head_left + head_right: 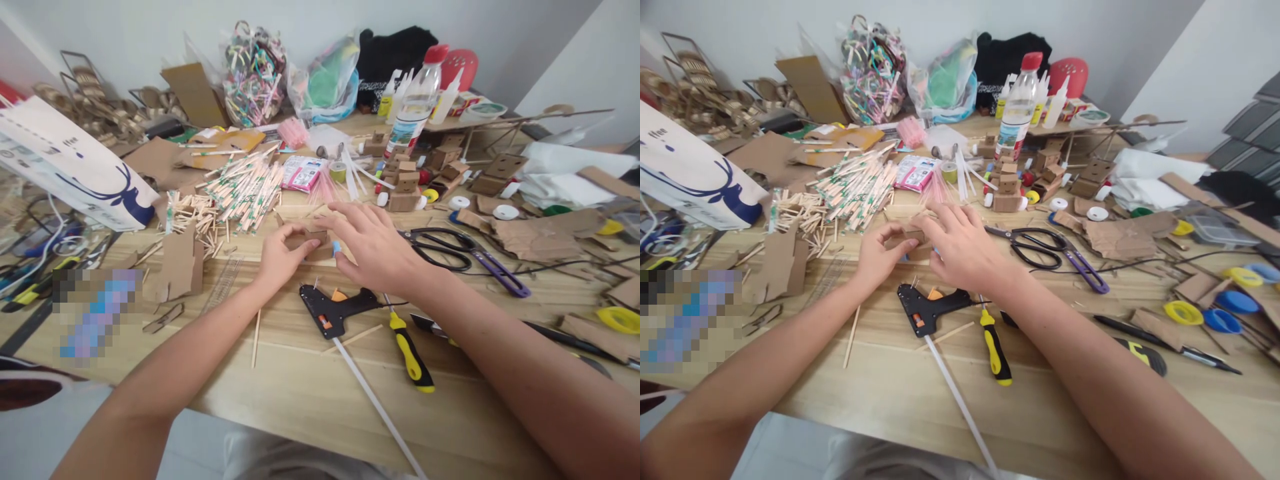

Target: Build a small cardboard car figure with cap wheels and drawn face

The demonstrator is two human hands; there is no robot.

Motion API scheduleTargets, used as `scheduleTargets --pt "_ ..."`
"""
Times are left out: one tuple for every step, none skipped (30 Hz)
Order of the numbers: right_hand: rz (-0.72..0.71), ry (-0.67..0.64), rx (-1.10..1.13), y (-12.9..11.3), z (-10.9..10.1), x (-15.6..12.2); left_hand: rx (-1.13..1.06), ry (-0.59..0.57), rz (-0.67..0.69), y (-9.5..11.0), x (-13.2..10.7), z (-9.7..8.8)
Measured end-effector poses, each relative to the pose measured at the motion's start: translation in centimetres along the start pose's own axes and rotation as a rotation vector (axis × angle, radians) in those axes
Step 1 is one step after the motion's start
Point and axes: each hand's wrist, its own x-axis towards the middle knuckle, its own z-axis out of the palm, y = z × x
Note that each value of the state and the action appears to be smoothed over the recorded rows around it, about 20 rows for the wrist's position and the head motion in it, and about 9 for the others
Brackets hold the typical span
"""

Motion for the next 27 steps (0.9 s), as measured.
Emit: scheduleTargets --pt "-0.001 0.003 0.005 0.05 0.06 -0.04 0.002 -0.004 -0.001 -0.07 0.03 -0.02" --pt "-0.002 0.007 0.008 0.09 0.14 -0.08 0.004 -0.009 -0.002 -0.12 0.05 -0.02" --pt "-0.003 0.013 0.007 0.12 0.23 -0.11 0.004 -0.012 -0.001 -0.14 0.07 0.0" --pt "-0.005 0.019 0.004 0.14 0.33 -0.14 0.002 -0.014 -0.001 -0.15 0.07 0.02" --pt "-0.006 0.024 -0.001 0.14 0.44 -0.17 -0.002 -0.015 0.001 -0.13 0.06 0.05" --pt "-0.006 0.027 -0.008 0.12 0.53 -0.19 -0.008 -0.014 0.002 -0.11 0.04 0.08" --pt "-0.006 0.03 -0.015 0.09 0.61 -0.2 -0.012 -0.012 0.002 -0.08 0.02 0.11" --pt "-0.004 0.031 -0.023 0.05 0.66 -0.21 -0.015 -0.011 0.002 -0.06 0.0 0.13" --pt "-0.002 0.031 -0.032 0.0 0.69 -0.21 -0.016 -0.009 0.001 -0.05 -0.02 0.15" --pt "-0.002 0.027 -0.041 -0.05 0.69 -0.2 -0.017 -0.009 0.001 -0.05 -0.02 0.16" --pt "-0.006 0.023 -0.049 -0.1 0.66 -0.19 -0.019 -0.009 0.002 -0.05 -0.03 0.16" --pt "-0.011 0.018 -0.055 -0.15 0.62 -0.17 -0.021 -0.008 0.002 -0.06 -0.02 0.16" --pt "-0.015 0.015 -0.06 -0.18 0.58 -0.14 -0.024 -0.006 0.001 -0.07 -0.01 0.15" --pt "-0.017 0.013 -0.062 -0.21 0.53 -0.12 -0.026 -0.005 0.0 -0.06 -0.01 0.15" --pt "-0.017 0.012 -0.061 -0.23 0.48 -0.1 -0.028 -0.003 -0.003 -0.05 -0.01 0.15" --pt "-0.014 0.014 -0.058 -0.23 0.44 -0.09 -0.028 -0.002 -0.007 -0.02 -0.01 0.15" --pt "-0.01 0.015 -0.053 -0.23 0.41 -0.08 -0.026 -0.001 -0.01 0.01 -0.03 0.16" --pt "-0.005 0.016 -0.049 -0.22 0.4 -0.08 -0.024 -0.002 -0.012 0.05 -0.04 0.16" --pt "-0.002 0.017 -0.047 -0.2 0.4 -0.09 -0.022 -0.004 -0.013 0.09 -0.06 0.17" --pt "0.001 0.017 -0.049 -0.18 0.42 -0.11 -0.022 -0.006 -0.013 0.11 -0.07 0.17" --pt "0.003 0.015 -0.053 -0.16 0.46 -0.14 -0.022 -0.009 -0.013 0.12 -0.08 0.17" --pt "0.006 0.013 -0.059 -0.14 0.51 -0.18 -0.023 -0.012 -0.011 0.11 -0.09 0.16" --pt "0.009 0.009 -0.063 -0.12 0.57 -0.21 -0.024 -0.012 -0.01 0.07 -0.09 0.16" --pt "0.012 0.007 -0.066 -0.11 0.63 -0.24 -0.025 -0.011 -0.008 0.02 -0.09 0.15" --pt "0.015 0.005 -0.066 -0.11 0.67 -0.26 -0.025 -0.008 -0.006 -0.04 -0.08 0.15" --pt "0.017 0.003 -0.064 -0.12 0.69 -0.28 -0.026 -0.004 -0.005 -0.1 -0.08 0.15" --pt "0.019 0.002 -0.061 -0.13 0.68 -0.28 -0.026 -0.001 -0.004 -0.16 -0.09 0.17"
